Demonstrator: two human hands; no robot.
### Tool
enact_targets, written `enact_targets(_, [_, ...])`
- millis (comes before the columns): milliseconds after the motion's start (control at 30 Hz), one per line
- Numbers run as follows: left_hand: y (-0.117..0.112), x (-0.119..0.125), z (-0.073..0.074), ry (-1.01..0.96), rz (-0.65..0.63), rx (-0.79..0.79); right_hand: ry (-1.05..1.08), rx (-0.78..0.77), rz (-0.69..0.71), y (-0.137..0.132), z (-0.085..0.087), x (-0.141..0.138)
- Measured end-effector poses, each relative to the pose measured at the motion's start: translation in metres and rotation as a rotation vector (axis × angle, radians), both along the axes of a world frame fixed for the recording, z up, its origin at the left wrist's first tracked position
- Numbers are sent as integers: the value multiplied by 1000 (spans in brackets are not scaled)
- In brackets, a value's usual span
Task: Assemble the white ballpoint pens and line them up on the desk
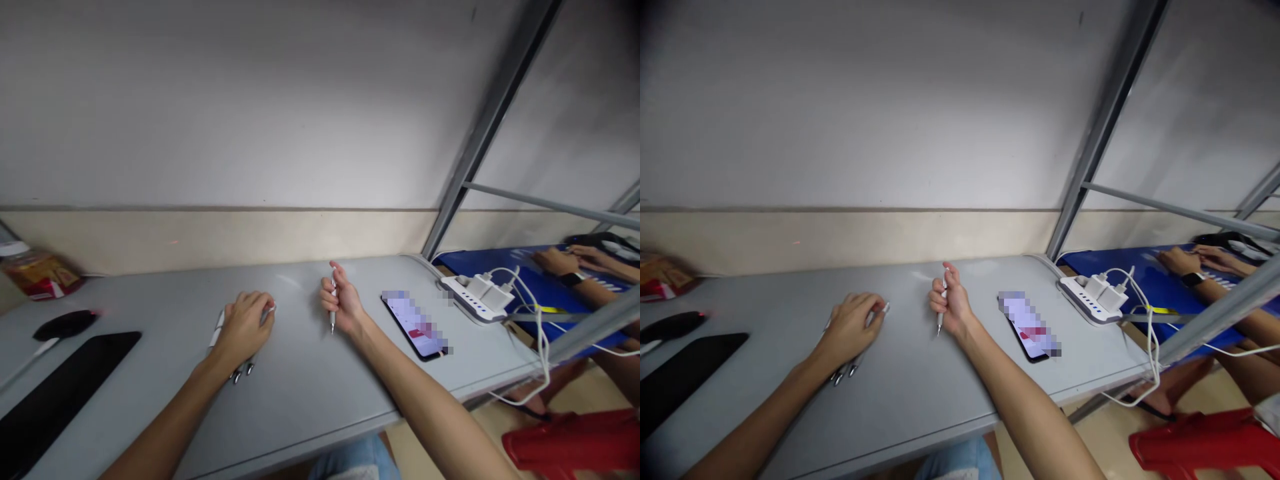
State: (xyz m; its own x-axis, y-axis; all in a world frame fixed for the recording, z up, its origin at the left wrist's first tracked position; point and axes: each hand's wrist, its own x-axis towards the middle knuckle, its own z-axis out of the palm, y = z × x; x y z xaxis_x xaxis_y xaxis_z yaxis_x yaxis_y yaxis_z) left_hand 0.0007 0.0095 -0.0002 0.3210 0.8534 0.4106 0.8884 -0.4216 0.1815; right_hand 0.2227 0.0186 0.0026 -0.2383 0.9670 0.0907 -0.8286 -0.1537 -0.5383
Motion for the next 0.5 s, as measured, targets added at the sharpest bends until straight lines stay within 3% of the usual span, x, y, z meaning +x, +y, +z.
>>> enact_targets(200, [-1,-1,-1,72,17,-34,-44,8,2,-1,3,-1])
enact_targets(500, [1,-3,-5,30,-15,-63,-160,-6,-35,-4,7,-3])
